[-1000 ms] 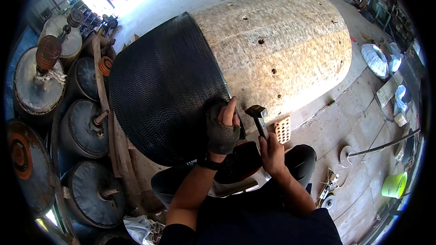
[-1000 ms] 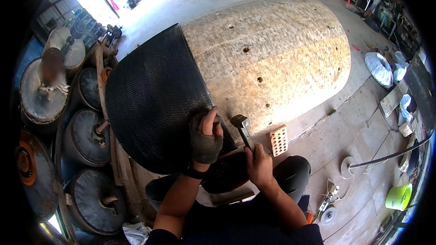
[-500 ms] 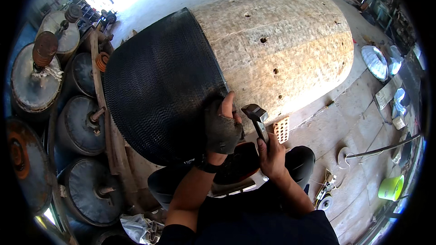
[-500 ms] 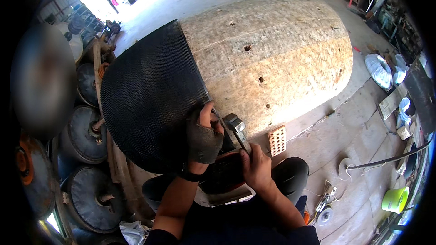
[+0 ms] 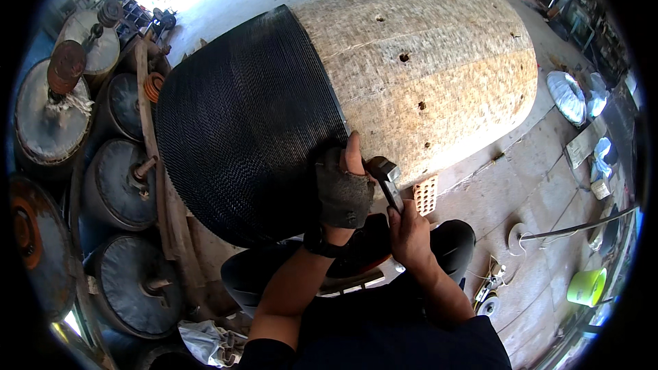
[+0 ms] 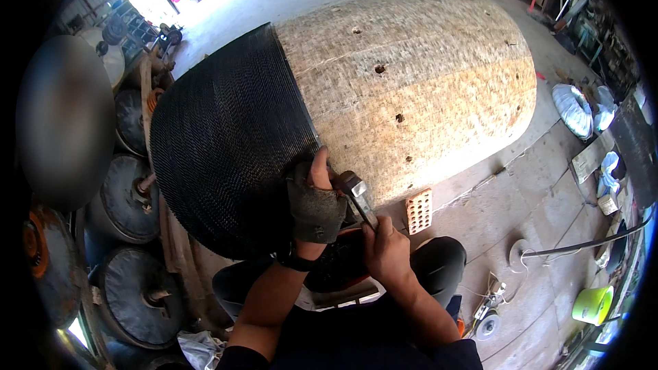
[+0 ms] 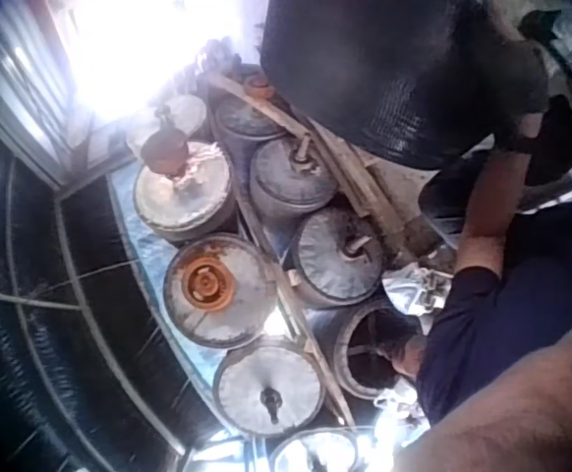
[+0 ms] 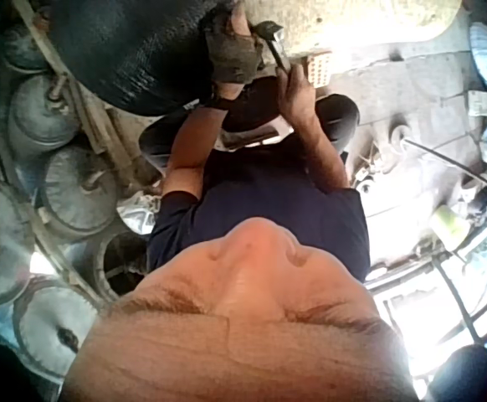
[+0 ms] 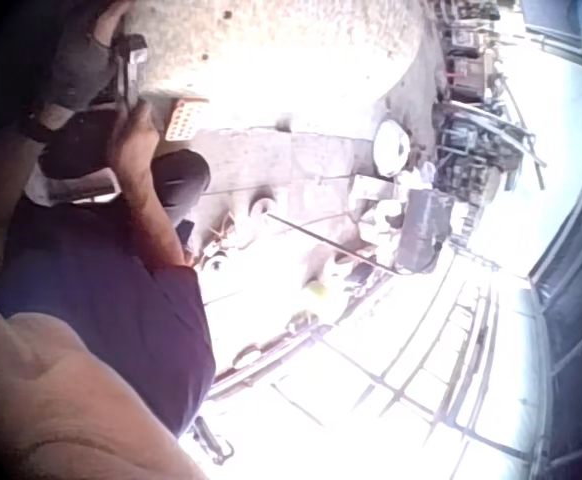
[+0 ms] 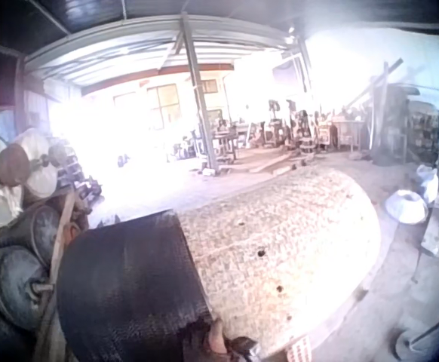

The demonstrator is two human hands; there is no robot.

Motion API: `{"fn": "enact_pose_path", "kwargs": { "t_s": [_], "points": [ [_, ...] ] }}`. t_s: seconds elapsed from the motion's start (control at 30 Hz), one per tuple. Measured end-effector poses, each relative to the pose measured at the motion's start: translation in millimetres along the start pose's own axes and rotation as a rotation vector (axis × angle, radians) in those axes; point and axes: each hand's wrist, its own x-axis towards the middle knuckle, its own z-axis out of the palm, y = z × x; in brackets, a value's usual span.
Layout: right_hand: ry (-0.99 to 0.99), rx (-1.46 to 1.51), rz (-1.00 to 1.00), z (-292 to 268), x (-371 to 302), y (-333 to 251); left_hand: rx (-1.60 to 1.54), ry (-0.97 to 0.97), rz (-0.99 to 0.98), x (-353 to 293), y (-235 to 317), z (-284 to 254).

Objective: The person hammers a black textured covering onto a large wooden drum cylinder.

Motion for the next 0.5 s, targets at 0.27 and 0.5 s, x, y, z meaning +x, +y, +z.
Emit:
{"fn": "enact_pose_path", "kwargs": {
  "t_s": [0.27, 0.5],
  "points": [
    [0.038, -0.027, -0.024, 3.3, 2.1, -3.0, -0.065, -0.074, -0.079, -4.5, 4.0, -8.6],
    [0.112, -0.023, -0.073, 8.0, -5.1, 0.3, -0.775, -0.015, -0.369, -55.0, 11.1, -65.3]
  ]
}}
